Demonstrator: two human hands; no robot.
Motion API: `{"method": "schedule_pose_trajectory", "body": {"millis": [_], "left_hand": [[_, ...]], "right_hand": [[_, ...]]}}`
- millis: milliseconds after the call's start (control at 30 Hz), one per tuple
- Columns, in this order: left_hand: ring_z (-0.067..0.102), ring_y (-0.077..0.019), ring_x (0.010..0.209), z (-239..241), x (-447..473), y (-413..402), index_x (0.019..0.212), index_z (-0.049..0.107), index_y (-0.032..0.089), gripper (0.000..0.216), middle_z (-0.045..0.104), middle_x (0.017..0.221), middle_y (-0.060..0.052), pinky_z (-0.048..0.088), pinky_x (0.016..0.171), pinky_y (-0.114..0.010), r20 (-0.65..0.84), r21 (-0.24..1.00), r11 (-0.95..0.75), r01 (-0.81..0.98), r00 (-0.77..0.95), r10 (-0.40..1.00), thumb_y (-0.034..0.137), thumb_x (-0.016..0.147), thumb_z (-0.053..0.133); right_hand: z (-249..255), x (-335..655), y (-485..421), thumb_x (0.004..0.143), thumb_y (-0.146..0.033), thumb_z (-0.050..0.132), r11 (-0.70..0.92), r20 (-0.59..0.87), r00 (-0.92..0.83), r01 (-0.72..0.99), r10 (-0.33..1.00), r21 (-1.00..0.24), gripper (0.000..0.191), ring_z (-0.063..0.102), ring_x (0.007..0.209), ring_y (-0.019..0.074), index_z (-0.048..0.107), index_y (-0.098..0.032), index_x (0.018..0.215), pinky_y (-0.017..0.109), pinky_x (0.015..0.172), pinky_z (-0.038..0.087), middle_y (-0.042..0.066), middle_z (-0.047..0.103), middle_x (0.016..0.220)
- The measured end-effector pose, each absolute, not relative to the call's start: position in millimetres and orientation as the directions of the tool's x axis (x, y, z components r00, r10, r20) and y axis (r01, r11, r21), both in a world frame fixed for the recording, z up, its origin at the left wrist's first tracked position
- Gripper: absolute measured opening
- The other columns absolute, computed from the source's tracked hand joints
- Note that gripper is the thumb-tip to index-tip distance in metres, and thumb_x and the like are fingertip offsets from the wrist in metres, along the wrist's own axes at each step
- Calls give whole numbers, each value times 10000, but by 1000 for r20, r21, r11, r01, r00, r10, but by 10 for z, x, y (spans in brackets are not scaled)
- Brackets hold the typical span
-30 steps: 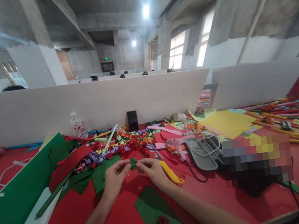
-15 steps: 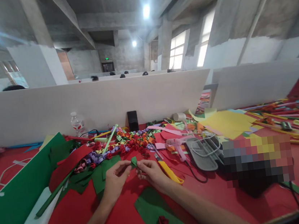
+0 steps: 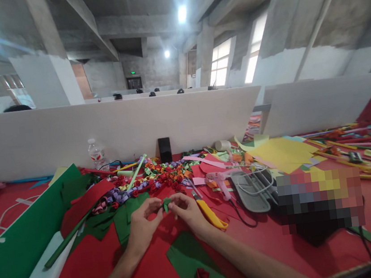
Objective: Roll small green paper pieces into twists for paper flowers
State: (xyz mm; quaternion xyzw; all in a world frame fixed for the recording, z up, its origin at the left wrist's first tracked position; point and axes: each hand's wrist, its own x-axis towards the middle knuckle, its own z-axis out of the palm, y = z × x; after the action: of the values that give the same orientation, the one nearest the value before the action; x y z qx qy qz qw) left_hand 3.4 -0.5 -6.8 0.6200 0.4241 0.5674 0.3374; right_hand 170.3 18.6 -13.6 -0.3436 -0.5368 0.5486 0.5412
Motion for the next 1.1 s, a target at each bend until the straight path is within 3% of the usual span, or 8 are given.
{"method": "schedule_pose_trajectory", "body": {"millis": [200,467,700,900,1100], "left_hand": [[694,-165,828,-38,27,-32,929,601,202,146,701,858,-16,570,808,-279,438,879,-428,210,0,899,217,791,645],[687,-170,825,-32,14,-27,930,586,208,150,695,852,-16,562,801,-286,463,854,-443,272,-10,886,200,788,632],[676,-158,800,10,22,-33,905,607,203,84,682,841,-9,548,775,-262,461,859,-457,232,38,886,216,822,608],[649,-166,775,17,-3,-25,943,658,206,150,681,869,-24,529,747,-282,542,723,-554,413,158,825,167,833,563],[606,-218,1014,-8,-27,-12,859,692,218,122,597,1112,-78,498,898,-347,637,611,-633,477,179,750,209,866,570]], "right_hand": [[-133,1719,221,759,-399,747,210,245,-135,-230,960,-950,273,500,515,89,645,-171,868,221,508,404,-22,601,702],[-106,1721,176,758,-435,741,178,207,-225,-144,952,-973,297,477,544,92,648,-154,790,219,533,371,-20,574,668],[-94,1731,186,771,-468,723,124,173,-226,-216,959,-969,316,463,593,103,624,-170,804,224,580,379,-32,533,679],[-87,1732,186,782,-500,703,133,180,-249,-196,951,-972,344,446,578,99,622,-166,774,223,569,358,-32,528,670],[-76,1746,180,772,-511,709,167,188,-213,-113,959,-979,360,467,568,111,647,-158,735,233,556,345,-20,553,622]]}}
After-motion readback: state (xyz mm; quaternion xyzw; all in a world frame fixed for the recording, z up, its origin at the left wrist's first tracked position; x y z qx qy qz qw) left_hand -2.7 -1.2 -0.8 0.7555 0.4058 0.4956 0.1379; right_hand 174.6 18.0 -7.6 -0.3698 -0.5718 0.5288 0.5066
